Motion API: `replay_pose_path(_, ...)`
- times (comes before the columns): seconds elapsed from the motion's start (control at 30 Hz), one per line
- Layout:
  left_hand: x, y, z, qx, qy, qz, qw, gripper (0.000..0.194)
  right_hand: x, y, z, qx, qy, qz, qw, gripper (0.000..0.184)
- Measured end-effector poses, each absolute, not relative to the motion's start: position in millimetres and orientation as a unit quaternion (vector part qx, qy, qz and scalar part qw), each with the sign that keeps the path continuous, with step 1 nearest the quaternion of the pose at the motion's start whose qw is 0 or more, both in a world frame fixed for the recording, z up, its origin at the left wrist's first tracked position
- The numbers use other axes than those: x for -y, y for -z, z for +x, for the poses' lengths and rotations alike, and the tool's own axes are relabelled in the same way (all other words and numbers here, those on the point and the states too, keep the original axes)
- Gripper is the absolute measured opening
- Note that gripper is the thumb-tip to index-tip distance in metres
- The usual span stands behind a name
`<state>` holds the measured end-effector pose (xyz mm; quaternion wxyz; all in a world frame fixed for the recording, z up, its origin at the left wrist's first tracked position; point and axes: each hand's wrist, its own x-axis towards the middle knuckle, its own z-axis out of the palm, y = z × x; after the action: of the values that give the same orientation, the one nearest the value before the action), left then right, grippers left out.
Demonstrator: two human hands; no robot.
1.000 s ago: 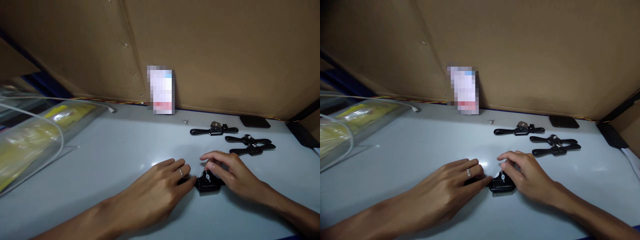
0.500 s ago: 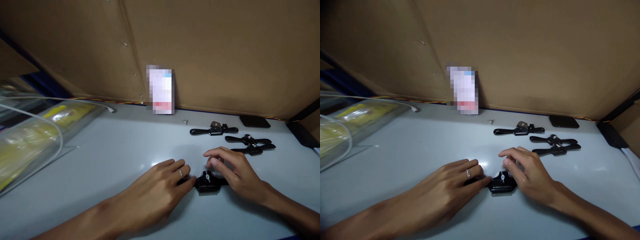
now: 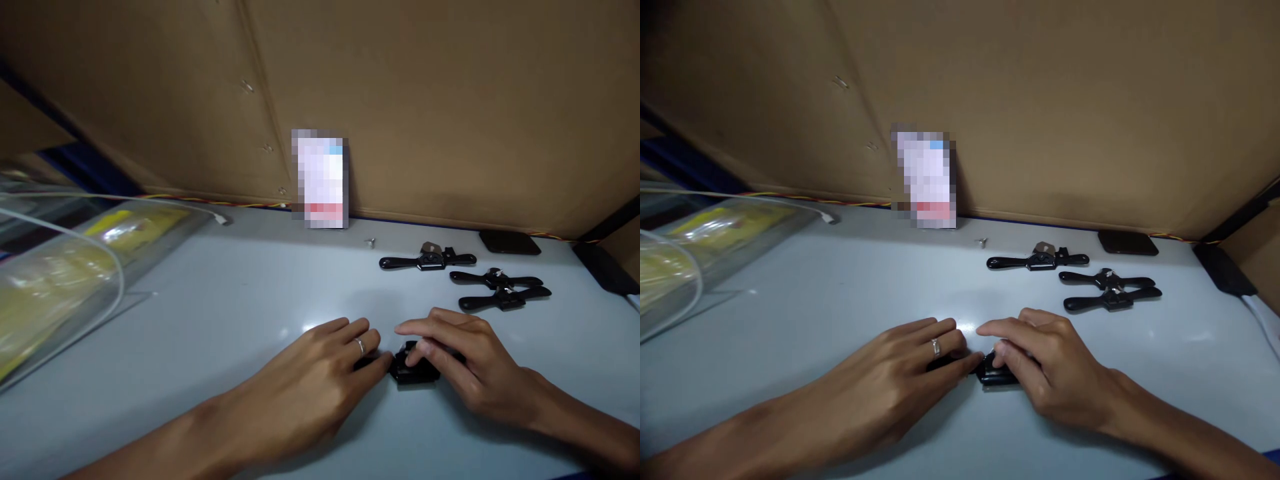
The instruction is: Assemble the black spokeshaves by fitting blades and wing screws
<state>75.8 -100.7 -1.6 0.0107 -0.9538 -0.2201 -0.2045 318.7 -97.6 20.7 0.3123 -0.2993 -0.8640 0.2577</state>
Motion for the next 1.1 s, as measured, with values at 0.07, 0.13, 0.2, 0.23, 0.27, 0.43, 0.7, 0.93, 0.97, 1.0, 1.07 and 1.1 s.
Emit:
replay_pose_path(0.07, 100.8, 1.2, 76.4, 0.221, 0.206, -0.953, 0.014, 0.030, 98.1, -20.3, 319.0, 0.869, -0.233, -0.301, 0.316, 0.029)
replay_pose_path(0.13, 101.2, 0.8, 76.8, 0.225, 0.204, -0.953, 0.018, 0.029, 97.9, -20.1, 319.8, 0.880, -0.182, -0.308, 0.314, 0.029)
replay_pose_path(0.2, 101.5, 0.5, 76.7, 0.225, 0.201, -0.953, 0.021, 0.029, 97.6, -20.5, 320.6, 0.891, -0.126, -0.312, 0.305, 0.028)
replay_pose_path(0.23, 101.6, 0.4, 76.5, 0.224, 0.200, -0.954, 0.021, 0.029, 97.5, -20.9, 320.9, 0.896, -0.109, -0.310, 0.300, 0.027)
replay_pose_path(0.27, 101.7, 0.5, 76.2, 0.222, 0.202, -0.954, 0.021, 0.030, 97.7, -21.4, 321.0, 0.899, -0.104, -0.306, 0.295, 0.027)
replay_pose_path(0.43, 101.4, 1.3, 75.2, 0.221, 0.202, -0.954, 0.018, 0.029, 99.7, -21.3, 320.1, 0.898, -0.186, -0.274, 0.290, 0.028)
replay_pose_path(0.7, 102.4, 1.4, 76.6, 0.230, 0.198, -0.953, 0.016, 0.029, 95.4, -20.1, 322.5, 0.913, -0.076, -0.285, 0.282, 0.026)
replay_pose_path(0.93, 102.6, 1.6, 77.6, 0.224, 0.188, -0.956, 0.028, 0.031, 86.7, -18.8, 326.6, 0.892, -0.095, -0.340, 0.282, 0.027)
replay_pose_path(0.97, 102.5, 1.5, 77.4, 0.224, 0.185, -0.956, 0.027, 0.031, 86.4, -18.4, 326.4, 0.890, -0.109, -0.344, 0.278, 0.026)
replay_pose_path(1.0, 102.4, 1.5, 77.2, 0.224, 0.183, -0.957, 0.026, 0.031, 86.5, -18.3, 325.9, 0.885, -0.131, -0.352, 0.276, 0.025)
replay_pose_path(1.07, 102.1, 1.6, 76.6, 0.225, 0.180, -0.957, 0.025, 0.032, 87.6, -19.3, 323.8, 0.864, -0.197, -0.372, 0.277, 0.025)
replay_pose_path(1.1, 102.0, 1.6, 76.4, 0.224, 0.180, -0.957, 0.026, 0.032, 88.4, -20.4, 322.4, 0.850, -0.235, -0.383, 0.276, 0.025)
